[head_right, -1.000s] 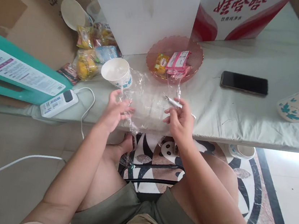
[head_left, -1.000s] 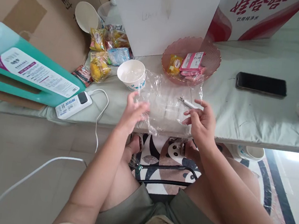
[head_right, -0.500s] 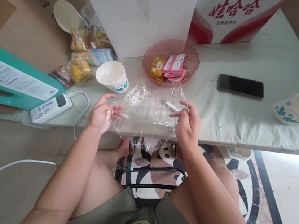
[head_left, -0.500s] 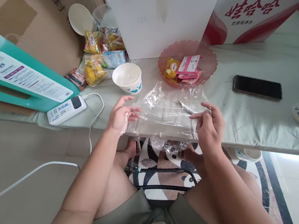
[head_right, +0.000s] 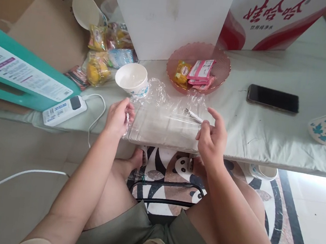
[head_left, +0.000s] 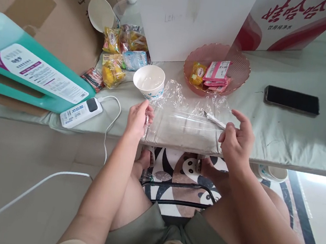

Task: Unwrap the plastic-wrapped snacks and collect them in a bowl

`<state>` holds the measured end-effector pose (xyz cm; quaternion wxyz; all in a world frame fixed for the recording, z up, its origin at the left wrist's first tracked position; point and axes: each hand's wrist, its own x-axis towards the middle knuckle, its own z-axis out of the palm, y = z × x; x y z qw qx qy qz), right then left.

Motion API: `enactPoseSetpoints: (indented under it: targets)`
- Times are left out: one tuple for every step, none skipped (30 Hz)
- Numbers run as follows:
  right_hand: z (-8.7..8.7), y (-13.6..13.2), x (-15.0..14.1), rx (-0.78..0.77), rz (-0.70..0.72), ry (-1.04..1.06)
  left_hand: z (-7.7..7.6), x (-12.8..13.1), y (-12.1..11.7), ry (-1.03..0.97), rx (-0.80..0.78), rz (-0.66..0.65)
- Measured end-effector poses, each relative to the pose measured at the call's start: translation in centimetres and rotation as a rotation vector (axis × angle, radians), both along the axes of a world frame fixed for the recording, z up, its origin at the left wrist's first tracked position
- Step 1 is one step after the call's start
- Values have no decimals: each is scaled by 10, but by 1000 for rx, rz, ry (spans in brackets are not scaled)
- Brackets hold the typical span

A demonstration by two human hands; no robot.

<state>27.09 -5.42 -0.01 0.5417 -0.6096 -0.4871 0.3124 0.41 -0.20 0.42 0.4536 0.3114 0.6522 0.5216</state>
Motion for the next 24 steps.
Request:
enactPoseSetpoints:
  targets:
    - [0,0,0,10,-8,13,1,-2,-1,-20,13,19]
    - [-1,1,1,14,-11,29,1,-4,-2,-32,33,28]
    - [-2,1,2,13,-6,45,1,-7,-4,-34,53,19]
    - [-3,1,2,13,0,63,1,-9,-7,-25,64,-15]
    - [-5,2,3,10,10,78,0,-10,-9,-8,59,-74]
    - [-6,2,3,6,17,89,0,-12,-11,12,44,-143]
    - [-7,3,4,1,24,94,0,-13,-13,32,27,-202]
    - [-8,3,5,-5,28,94,1,-14,-15,45,16,-238]
    - [-8,3,6,-6,28,89,1,-14,-16,50,10,-251]
    - [-8,4,8,-3,24,82,2,-14,-16,48,7,-243]
    - [-7,4,9,5,15,76,3,-14,-16,43,5,-223]
    - [-7,4,11,16,1,72,4,-13,-15,40,2,-198]
    - [-5,4,12,26,-17,72,5,-13,-14,40,-4,-170]
    - [-4,4,13,30,-32,74,6,-13,-13,44,-7,-140]
    - [-3,4,14,31,-44,77,6,-13,-12,51,-7,-107]
    - [-2,4,15,31,-53,76,7,-13,-11,57,-2,-77]
    - [-1,5,15,32,-59,72,8,-14,-10,63,4,-55]
    - [-1,5,16,33,-59,66,9,-15,-9,67,10,-37]
    - [0,5,16,34,-60,59,9,-17,-9,67,11,-25]
    - [0,5,17,30,-56,53,10,-18,-10,58,7,-27]
    - [0,5,17,12,-45,50,12,-20,-10,37,-1,-45]
    - [0,6,18,-20,-21,50,13,-21,-11,8,-12,-83]
    - [0,6,18,-56,4,47,14,-23,-12,-21,-29,-136]
    - [0,6,19,-90,34,39,14,-23,-12,-39,-50,-197]
